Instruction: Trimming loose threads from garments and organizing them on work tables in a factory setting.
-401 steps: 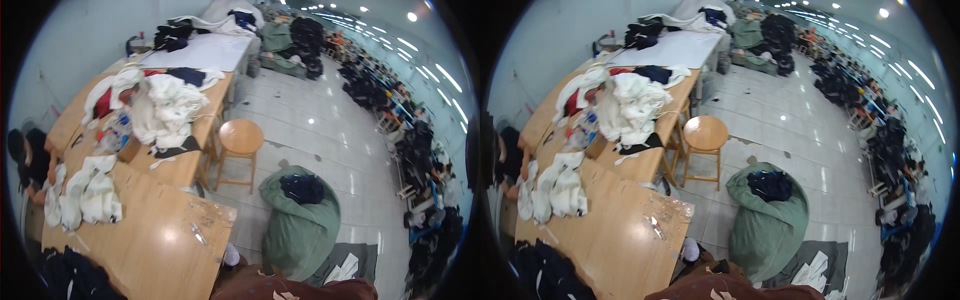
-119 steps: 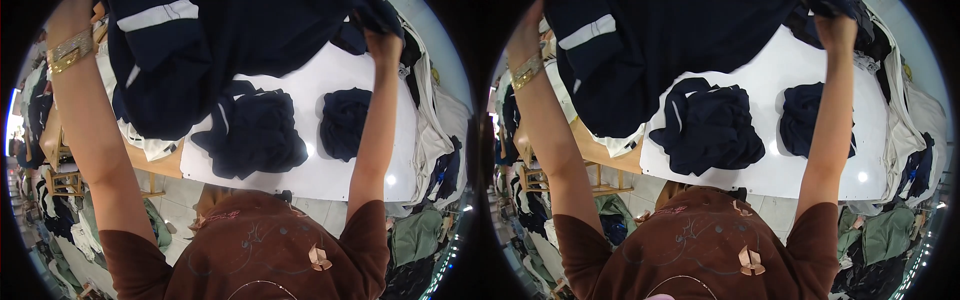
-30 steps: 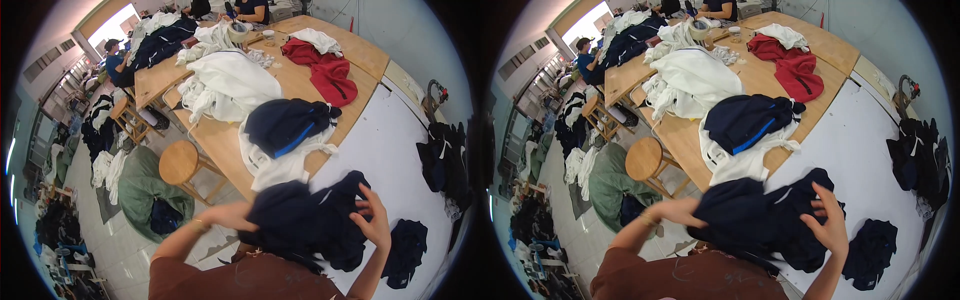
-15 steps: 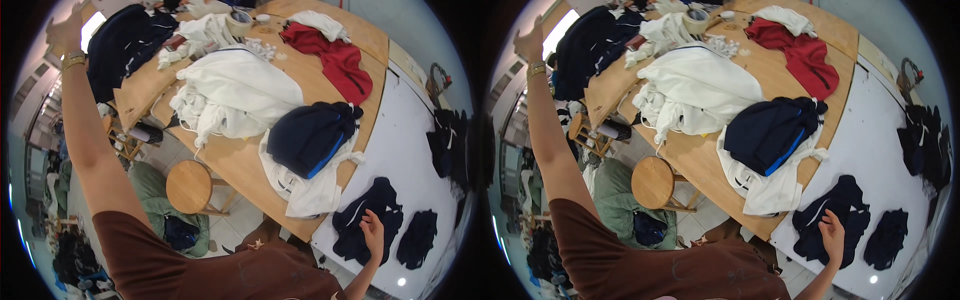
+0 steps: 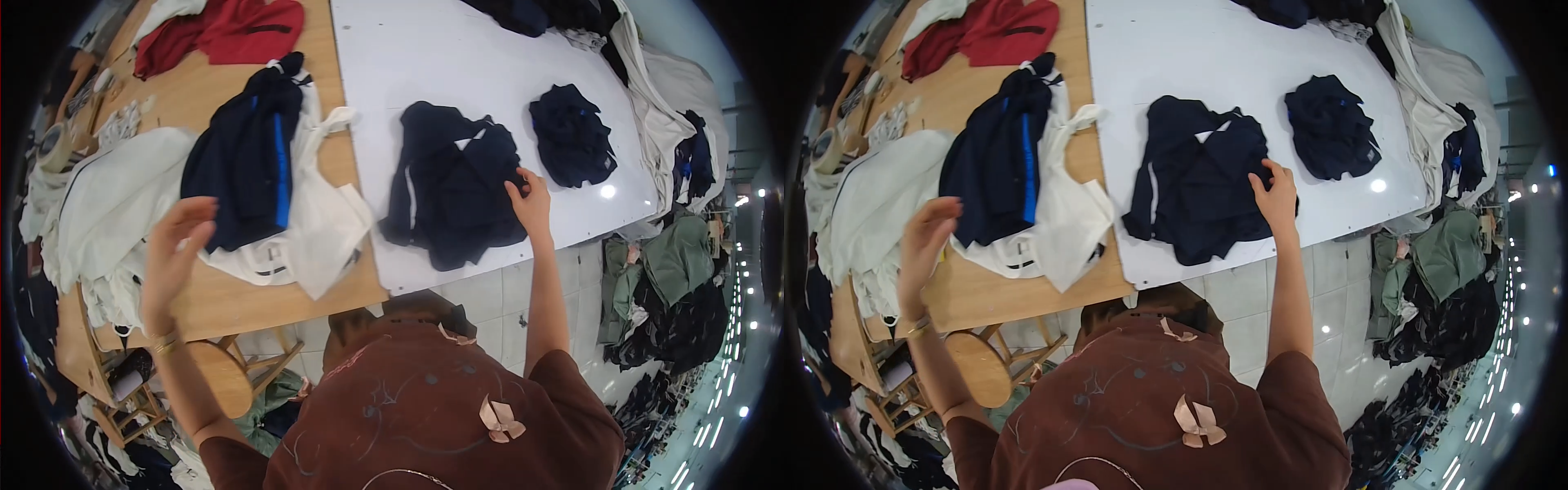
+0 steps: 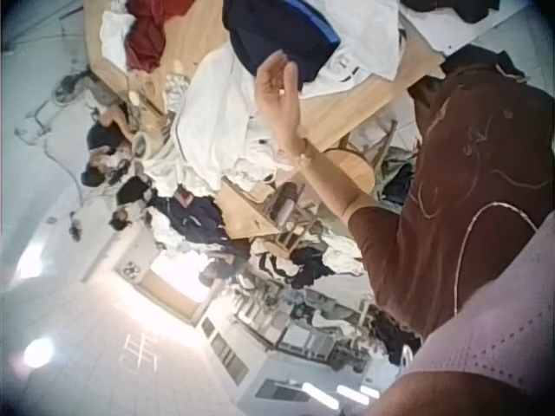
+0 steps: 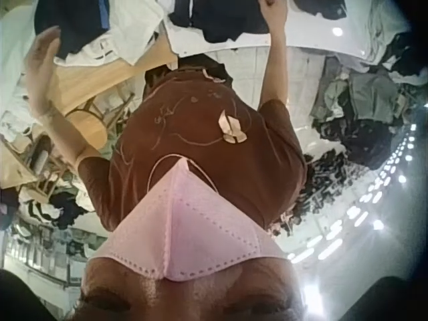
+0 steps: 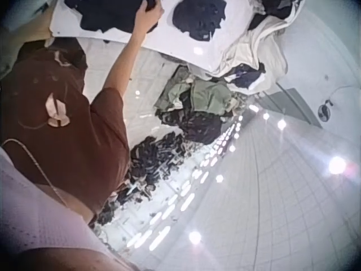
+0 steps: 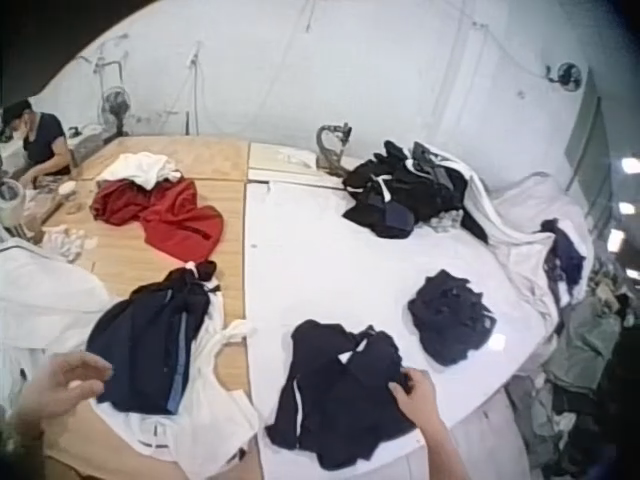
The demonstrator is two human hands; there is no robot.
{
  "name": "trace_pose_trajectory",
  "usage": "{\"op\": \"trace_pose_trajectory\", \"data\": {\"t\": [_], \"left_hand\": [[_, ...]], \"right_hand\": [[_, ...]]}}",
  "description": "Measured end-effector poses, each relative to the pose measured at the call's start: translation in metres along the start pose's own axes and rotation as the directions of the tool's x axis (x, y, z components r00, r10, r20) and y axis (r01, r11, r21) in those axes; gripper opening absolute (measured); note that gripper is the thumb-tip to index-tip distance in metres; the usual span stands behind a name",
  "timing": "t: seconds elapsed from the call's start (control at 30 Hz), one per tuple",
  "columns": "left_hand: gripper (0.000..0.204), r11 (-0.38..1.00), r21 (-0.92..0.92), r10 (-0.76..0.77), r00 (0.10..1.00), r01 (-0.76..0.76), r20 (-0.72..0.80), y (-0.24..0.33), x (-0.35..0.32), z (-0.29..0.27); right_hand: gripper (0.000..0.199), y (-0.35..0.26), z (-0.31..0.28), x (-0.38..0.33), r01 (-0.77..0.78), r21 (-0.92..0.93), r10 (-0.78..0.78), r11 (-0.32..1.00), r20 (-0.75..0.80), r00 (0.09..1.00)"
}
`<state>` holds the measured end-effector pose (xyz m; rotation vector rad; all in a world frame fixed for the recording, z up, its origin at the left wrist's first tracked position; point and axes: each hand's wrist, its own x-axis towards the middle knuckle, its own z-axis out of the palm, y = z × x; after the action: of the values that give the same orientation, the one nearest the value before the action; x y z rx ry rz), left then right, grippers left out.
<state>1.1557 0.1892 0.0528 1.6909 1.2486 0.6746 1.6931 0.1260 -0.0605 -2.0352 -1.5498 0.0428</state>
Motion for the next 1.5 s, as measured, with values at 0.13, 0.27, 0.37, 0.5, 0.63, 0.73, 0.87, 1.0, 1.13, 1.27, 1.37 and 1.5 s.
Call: {"op": "trace_pose_trajectory", "data": {"t": [0.13,0.27,0.37,0.5,0.63,0.73,0.87,1.0,1.13,1.27,1.37,1.5], "left_hand": [[0.024,0.984,-0.178,0.022,0.992,0.001,0.124,-0.014,0.072,0.137],[0.072,0.98,-0.059,-0.195,0.977,0.19,-0.083,-0.036,0.147,0.285],[0.069,0.978,0.133,-0.161,0.987,0.162,-0.018,-0.042,0.185,0.333],[0.048,0.867,-0.491,-0.082,0.948,-0.084,-0.307,0.048,0.217,0.276],[0.038,0.635,-0.715,0.065,0.943,-0.292,-0.327,0.12,0.164,0.197],[0.038,0.776,-0.606,-0.001,0.96,-0.177,-0.281,0.09,0.114,0.179],[0.049,0.992,-0.119,-0.047,0.996,0.037,-0.08,0.004,0.064,0.188],[0.051,0.93,0.235,-0.246,0.955,0.281,-0.168,-0.02,0.03,0.212],[0.041,0.939,-0.031,-0.342,0.919,0.343,-0.198,0.019,0.044,0.243],[0.041,0.921,0.375,-0.12,0.992,0.103,0.024,0.05,0.052,0.273],[0.057,0.79,0.61,-0.073,0.997,0.052,0.009,0.041,0.041,0.295],[0.063,0.699,0.712,-0.055,0.998,0.061,-0.032,0.019,0.036,0.305]], "right_hand": [[0.067,0.064,0.016,0.021,-0.104,0.015,0.105,0.994,-0.108,0.989],[0.057,0.042,0.035,0.061,-0.397,0.266,0.228,0.878,0.497,0.837],[0.035,0.026,0.031,0.108,-0.406,0.615,0.137,0.676,0.436,0.889],[0.024,-0.018,-0.065,0.159,-0.068,0.977,0.039,0.203,0.061,0.997],[0.031,-0.001,-0.146,0.148,0.048,0.961,-0.135,-0.273,-0.087,0.987],[0.049,0.031,-0.157,0.106,-0.006,0.94,0.684,-0.341,0.253,0.684],[0.055,0.203,-0.079,0.036,0.435,0.672,-0.461,0.599,-0.156,0.874],[0.026,0.153,-0.087,0.019,-0.545,0.33,0.305,0.771,0.56,0.77],[0.018,0.117,-0.078,0.014,-0.391,0.541,0.161,0.744,0.423,0.892],[0.019,0.046,-0.063,0.001,-0.384,0.604,-0.036,0.698,0.565,0.824],[0.034,0.01,-0.033,-0.022,-0.156,0.574,-0.314,0.804,0.632,0.709],[0.037,-0.014,0.014,-0.049,0.152,0.305,-0.292,0.94,0.494,0.819]]}}
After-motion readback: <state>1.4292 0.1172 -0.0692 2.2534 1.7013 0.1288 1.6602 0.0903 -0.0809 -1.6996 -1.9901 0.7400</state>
